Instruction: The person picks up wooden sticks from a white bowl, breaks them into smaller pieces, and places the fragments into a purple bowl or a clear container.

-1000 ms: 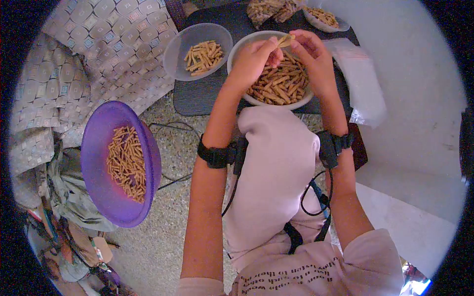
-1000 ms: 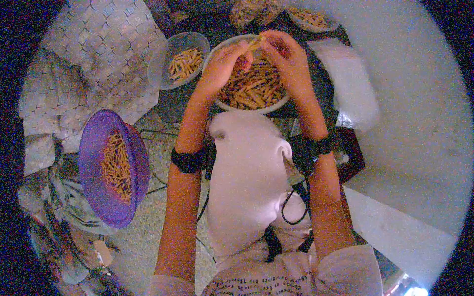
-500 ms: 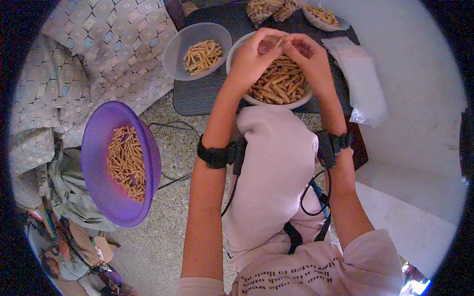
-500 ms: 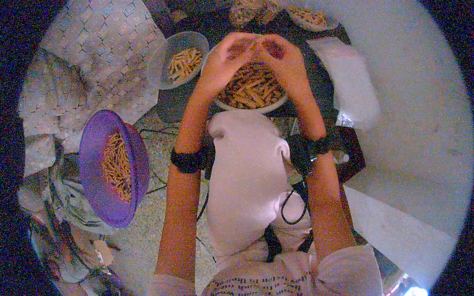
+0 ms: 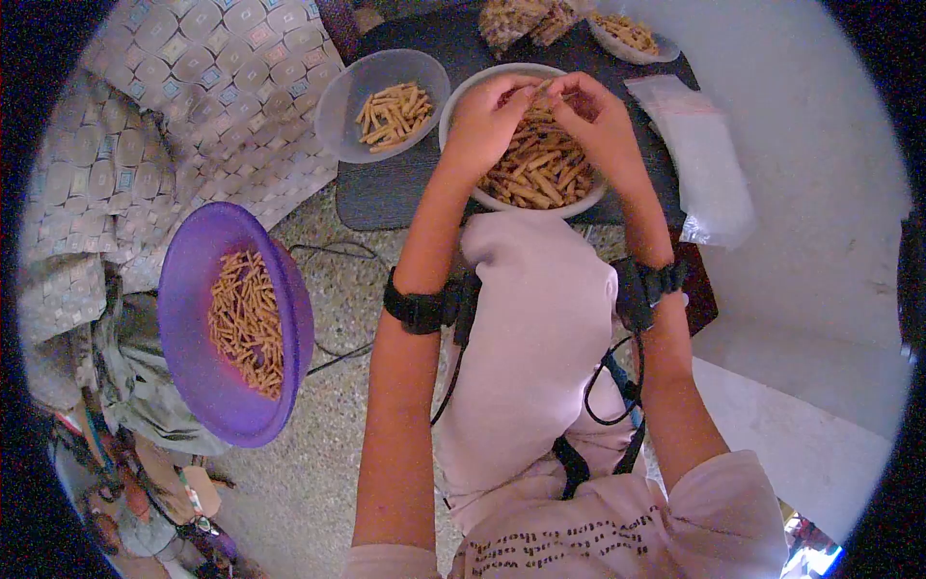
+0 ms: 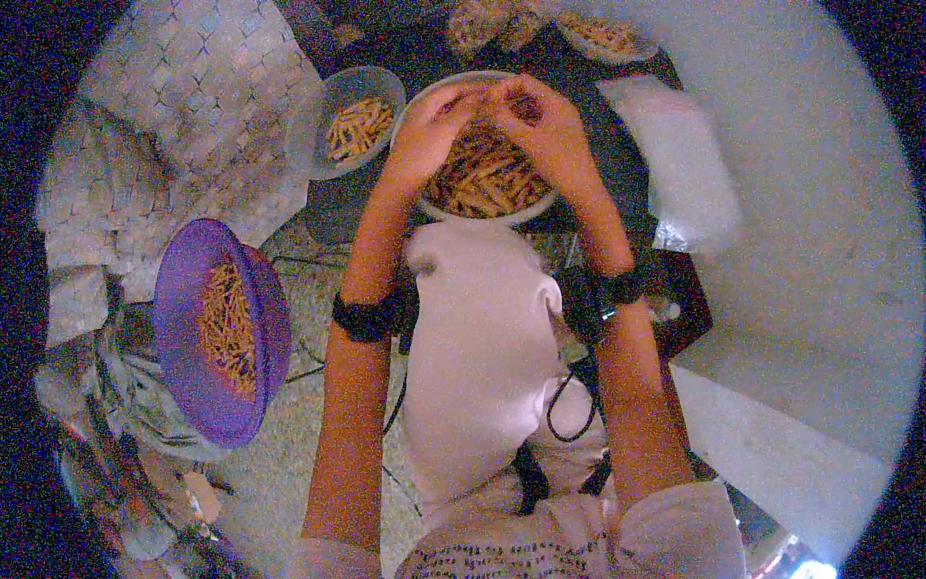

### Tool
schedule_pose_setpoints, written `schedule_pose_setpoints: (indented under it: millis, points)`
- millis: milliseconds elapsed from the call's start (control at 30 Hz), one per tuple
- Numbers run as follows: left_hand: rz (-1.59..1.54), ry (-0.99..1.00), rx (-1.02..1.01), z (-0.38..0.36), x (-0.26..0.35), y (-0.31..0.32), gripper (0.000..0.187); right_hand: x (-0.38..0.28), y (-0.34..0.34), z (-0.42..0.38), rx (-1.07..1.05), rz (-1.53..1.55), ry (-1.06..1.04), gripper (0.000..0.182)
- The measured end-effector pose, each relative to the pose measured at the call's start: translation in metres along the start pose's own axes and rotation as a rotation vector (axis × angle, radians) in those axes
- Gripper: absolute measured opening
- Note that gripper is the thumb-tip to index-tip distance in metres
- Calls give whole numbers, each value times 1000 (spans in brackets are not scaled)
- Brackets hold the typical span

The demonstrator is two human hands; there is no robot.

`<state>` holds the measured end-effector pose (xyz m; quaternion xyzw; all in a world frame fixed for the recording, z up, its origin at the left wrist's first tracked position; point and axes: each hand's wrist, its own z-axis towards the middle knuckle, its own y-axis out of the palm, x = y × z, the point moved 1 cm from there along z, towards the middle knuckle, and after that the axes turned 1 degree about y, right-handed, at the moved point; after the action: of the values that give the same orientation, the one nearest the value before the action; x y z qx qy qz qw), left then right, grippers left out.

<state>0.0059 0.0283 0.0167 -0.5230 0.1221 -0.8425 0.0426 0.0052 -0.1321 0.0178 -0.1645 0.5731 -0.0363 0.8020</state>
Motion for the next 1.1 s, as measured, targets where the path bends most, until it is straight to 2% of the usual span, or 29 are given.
schedule_pose_setpoints:
  millis: [67, 167, 267, 367, 567, 667, 767, 967, 1100]
  points:
    - [20, 29, 4, 0, 0, -1, 23, 0, 1, 0, 31, 8, -13, 23]
    - [-6, -58, 4, 0, 0, -3, 25, -6, 4, -1, 62, 171, 8, 29]
    - [-52, -174, -8, 1, 2, -6, 24, -3, 2, 2, 2, 50, -3, 31]
    - [-252, -142, 65, -2, 6, -2, 19, 0, 1, 2, 24, 41, -6, 32]
    - [-192, -44, 34, 2, -4, -2, 15, -4, -1, 0, 64, 73, 27, 31]
    - [-225, 17, 0, 3, -6, -1, 16, -9, 1, -1, 90, 84, -24, 28]
    - [-233, 44, -18, 1, 1, -3, 17, -10, 0, 0, 105, 79, 40, 24]
    - [-230, -37, -75, 0, -2, -5, 22, -4, -3, 1, 131, 25, 55, 22]
    - [-203, -25, -41, 0, 6, -4, 19, -7, -1, 0, 154, 176, 4, 22]
